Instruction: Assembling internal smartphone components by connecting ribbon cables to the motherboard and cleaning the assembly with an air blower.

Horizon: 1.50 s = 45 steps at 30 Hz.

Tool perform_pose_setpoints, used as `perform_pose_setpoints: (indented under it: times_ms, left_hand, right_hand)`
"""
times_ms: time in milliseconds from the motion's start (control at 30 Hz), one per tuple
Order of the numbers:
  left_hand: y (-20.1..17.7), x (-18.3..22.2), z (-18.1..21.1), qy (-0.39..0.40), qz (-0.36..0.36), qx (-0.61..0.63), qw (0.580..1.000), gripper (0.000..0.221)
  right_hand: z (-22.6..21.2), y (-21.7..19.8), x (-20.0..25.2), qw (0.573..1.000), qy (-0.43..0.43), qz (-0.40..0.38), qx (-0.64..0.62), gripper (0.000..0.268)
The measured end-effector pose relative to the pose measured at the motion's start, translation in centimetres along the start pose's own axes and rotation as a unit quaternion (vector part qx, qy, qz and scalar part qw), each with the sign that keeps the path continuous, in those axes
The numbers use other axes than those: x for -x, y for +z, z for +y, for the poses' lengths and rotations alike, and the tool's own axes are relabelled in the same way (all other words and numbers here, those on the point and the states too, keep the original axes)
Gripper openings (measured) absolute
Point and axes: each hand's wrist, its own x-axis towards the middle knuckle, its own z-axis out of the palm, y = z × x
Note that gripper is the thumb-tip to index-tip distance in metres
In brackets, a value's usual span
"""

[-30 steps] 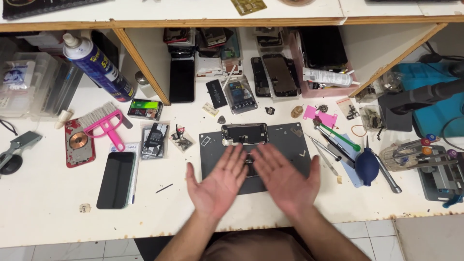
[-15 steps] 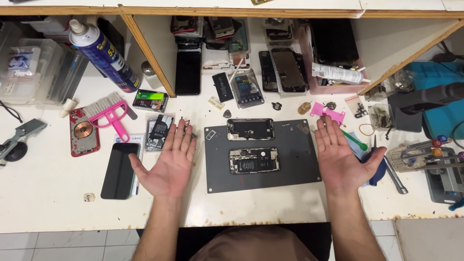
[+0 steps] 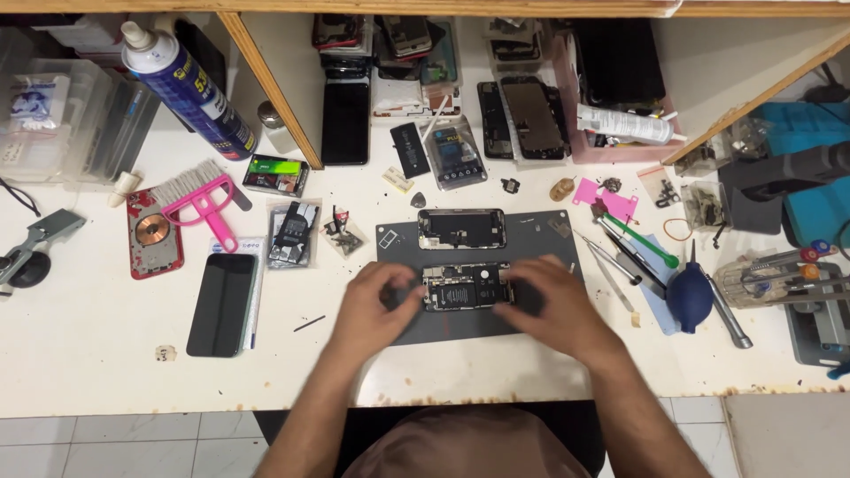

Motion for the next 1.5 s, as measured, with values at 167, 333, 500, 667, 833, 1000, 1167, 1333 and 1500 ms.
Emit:
perform_pose_setpoints:
  times_ms: [167, 333, 500, 667, 833, 1000, 1167, 1333, 1500]
  left_hand:
    - [2.1, 0.0, 0.5, 0.024, 0.024, -0.066, 0.997, 0.031]
    - [3.0, 0.3, 0.5, 0.020, 0.038, -0.068, 0.997, 0.030]
    - [2.9, 0.1, 1.6, 0.021, 0.094, -0.040, 0.995, 0.020]
    - [3.1, 0.5, 1.9, -0.009, 0.115, 0.017, 0.993, 0.022]
    - [3.7, 0.7, 2.3, -0.024, 0.103, 0.012, 0.994, 0.022]
    - [5.2, 0.7, 2.6, -0.100, -0.037, 0.394, 0.913, 0.047]
    - [8.6, 0.1, 3.9, -0.149, -0.070, 0.595, 0.787, 0.057]
    - [8.5, -0.7, 5.0, -0.242, 0.028, 0.656, 0.714, 0.047]
    - [5.5, -1.9, 10.1, -0.337, 0.026, 0.688, 0.642, 0.041]
  right_hand:
    - [-0.9, 1.3, -1.6, 0.964, 0.135, -0.191, 0.128, 0.093]
    - [-1.2, 0.9, -3.2, 0.961, 0.149, -0.202, 0.113, 0.091]
    - [-1.2, 1.6, -3.1, 0.961, 0.160, -0.210, 0.086, 0.088]
    - [-1.9, 1.9, -2.6, 0.961, 0.205, -0.172, 0.072, 0.090]
    - [-2.0, 2.7, -0.8, 0.971, 0.239, 0.011, -0.015, 0.095]
    - [-0.3, 4.1, 0.5, 0.956, 0.244, 0.114, -0.118, 0.082]
    - [-0.6, 6.5, 1.4, 0.925, 0.198, 0.135, -0.296, 0.077]
    - [-2.5, 4.4, 2.1, 0.905, 0.086, 0.081, -0.408, 0.094]
    - [-3.1, 2.2, 2.3, 0.958, 0.049, 0.081, -0.270, 0.097]
